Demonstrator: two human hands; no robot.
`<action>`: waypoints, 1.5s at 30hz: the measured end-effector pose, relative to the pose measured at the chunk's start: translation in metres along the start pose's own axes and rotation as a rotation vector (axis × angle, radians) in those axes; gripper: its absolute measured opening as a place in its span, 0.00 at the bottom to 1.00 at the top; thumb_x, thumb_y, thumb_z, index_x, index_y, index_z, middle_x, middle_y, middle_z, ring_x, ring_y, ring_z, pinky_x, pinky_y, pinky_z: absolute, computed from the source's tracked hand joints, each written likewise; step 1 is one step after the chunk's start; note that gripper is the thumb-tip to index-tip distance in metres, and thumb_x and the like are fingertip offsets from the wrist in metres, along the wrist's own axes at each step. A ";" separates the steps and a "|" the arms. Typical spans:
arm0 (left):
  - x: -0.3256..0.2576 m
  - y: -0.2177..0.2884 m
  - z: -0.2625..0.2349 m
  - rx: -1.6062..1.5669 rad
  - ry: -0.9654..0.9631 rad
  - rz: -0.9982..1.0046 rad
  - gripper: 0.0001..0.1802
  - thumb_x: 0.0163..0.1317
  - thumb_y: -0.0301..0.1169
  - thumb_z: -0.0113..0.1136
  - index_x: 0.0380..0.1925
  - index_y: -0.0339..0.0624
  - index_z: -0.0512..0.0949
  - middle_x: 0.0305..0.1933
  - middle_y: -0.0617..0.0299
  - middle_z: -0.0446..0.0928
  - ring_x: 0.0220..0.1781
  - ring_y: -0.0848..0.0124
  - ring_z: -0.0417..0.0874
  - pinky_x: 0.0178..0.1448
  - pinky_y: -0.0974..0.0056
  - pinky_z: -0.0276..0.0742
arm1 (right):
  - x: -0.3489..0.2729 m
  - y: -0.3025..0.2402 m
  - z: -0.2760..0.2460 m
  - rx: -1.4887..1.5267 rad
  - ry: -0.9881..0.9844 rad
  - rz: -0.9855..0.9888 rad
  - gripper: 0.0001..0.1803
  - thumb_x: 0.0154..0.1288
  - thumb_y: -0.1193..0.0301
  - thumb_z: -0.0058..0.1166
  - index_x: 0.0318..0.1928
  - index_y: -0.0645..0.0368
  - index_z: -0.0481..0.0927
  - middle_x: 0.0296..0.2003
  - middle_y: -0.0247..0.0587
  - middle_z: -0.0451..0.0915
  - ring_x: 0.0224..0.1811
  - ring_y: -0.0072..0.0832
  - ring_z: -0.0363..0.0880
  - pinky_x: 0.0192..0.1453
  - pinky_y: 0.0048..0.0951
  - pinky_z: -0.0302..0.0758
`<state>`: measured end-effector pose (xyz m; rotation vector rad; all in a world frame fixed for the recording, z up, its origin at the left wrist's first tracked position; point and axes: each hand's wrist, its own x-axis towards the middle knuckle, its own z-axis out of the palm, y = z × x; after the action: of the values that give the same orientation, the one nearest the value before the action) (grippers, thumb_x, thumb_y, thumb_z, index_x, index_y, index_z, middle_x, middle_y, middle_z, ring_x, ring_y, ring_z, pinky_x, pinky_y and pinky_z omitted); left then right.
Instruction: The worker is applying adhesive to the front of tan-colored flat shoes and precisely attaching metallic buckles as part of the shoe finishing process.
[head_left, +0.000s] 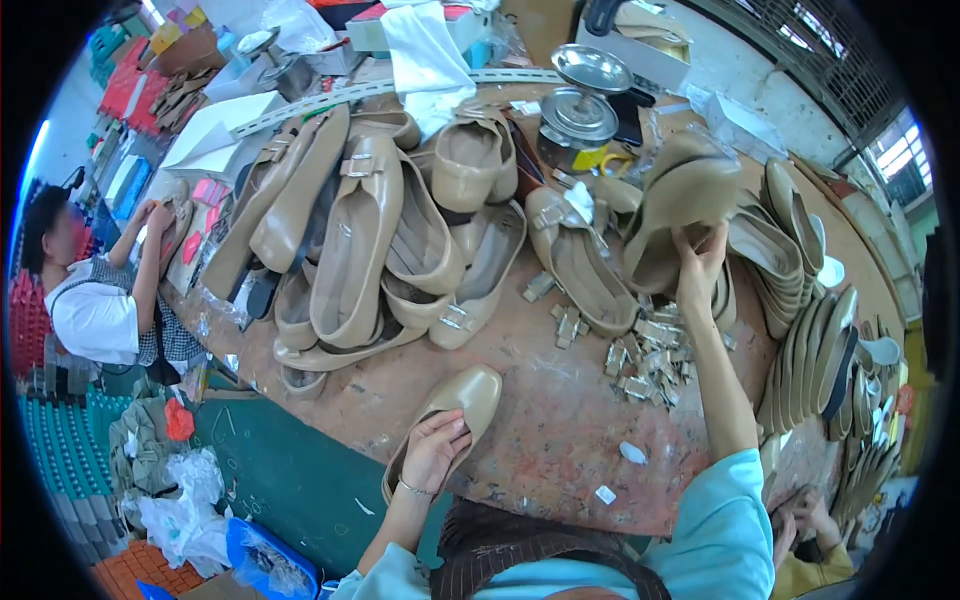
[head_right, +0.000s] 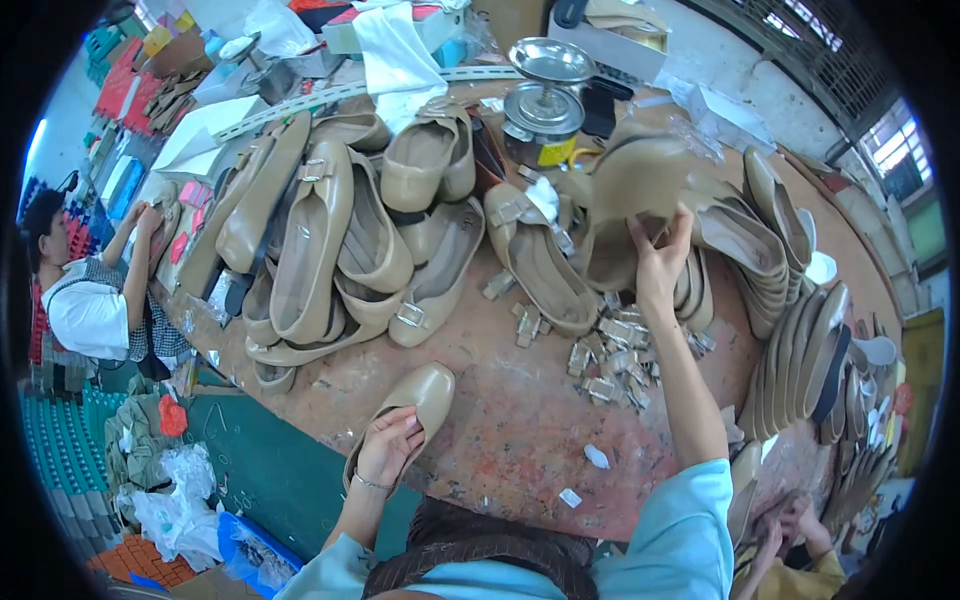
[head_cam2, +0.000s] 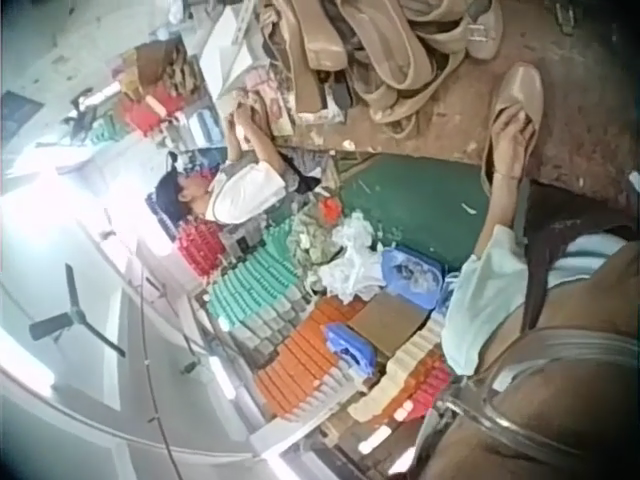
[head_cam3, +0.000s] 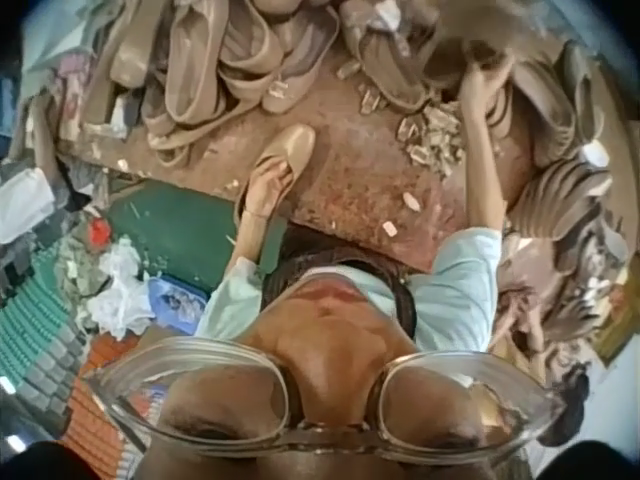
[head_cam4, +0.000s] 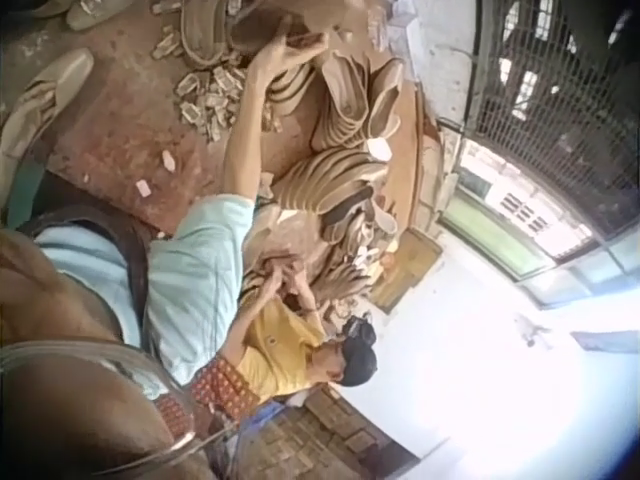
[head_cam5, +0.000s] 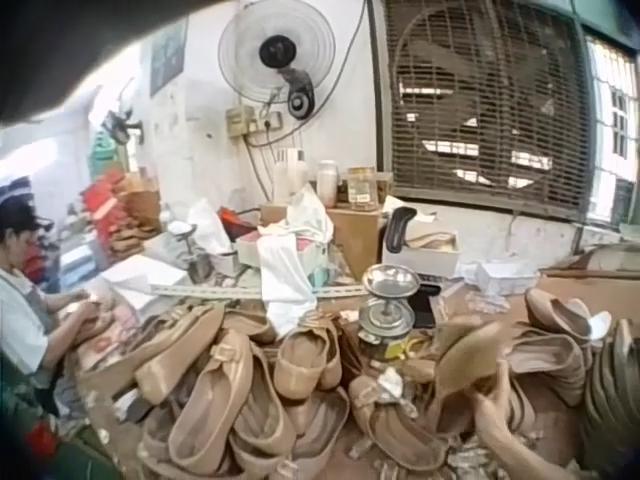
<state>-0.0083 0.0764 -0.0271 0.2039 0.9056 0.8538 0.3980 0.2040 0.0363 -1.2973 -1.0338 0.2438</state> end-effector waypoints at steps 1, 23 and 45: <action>-0.003 0.002 0.000 -0.007 -0.026 0.032 0.11 0.61 0.20 0.56 0.44 0.35 0.79 0.44 0.56 0.80 0.45 0.66 0.82 0.52 0.61 0.80 | -0.007 -0.017 0.002 -0.012 0.003 0.002 0.19 0.60 0.82 0.54 0.52 0.62 0.68 0.46 0.37 0.76 0.49 0.25 0.74 0.54 0.28 0.69; -0.005 -0.011 0.122 1.429 0.031 1.125 0.15 0.52 0.27 0.66 0.41 0.39 0.81 0.51 0.52 0.76 0.54 0.57 0.75 0.62 0.52 0.66 | 0.024 -0.006 0.076 -0.735 -0.581 -0.332 0.21 0.51 0.76 0.55 0.49 0.54 0.80 0.41 0.47 0.81 0.44 0.42 0.80 0.52 0.40 0.75; -0.016 -0.022 0.094 1.960 -0.708 0.655 0.18 0.54 0.47 0.62 0.19 0.44 0.79 0.23 0.61 0.75 0.32 0.66 0.80 0.62 0.57 0.63 | 0.102 -0.010 0.052 -0.201 -0.545 0.530 0.19 0.67 0.68 0.42 0.57 0.52 0.70 0.35 0.50 0.83 0.28 0.43 0.83 0.35 0.42 0.81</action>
<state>0.0699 0.0675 0.0306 2.4141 0.6729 0.0902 0.4122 0.3042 0.0901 -1.7279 -1.1651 0.9567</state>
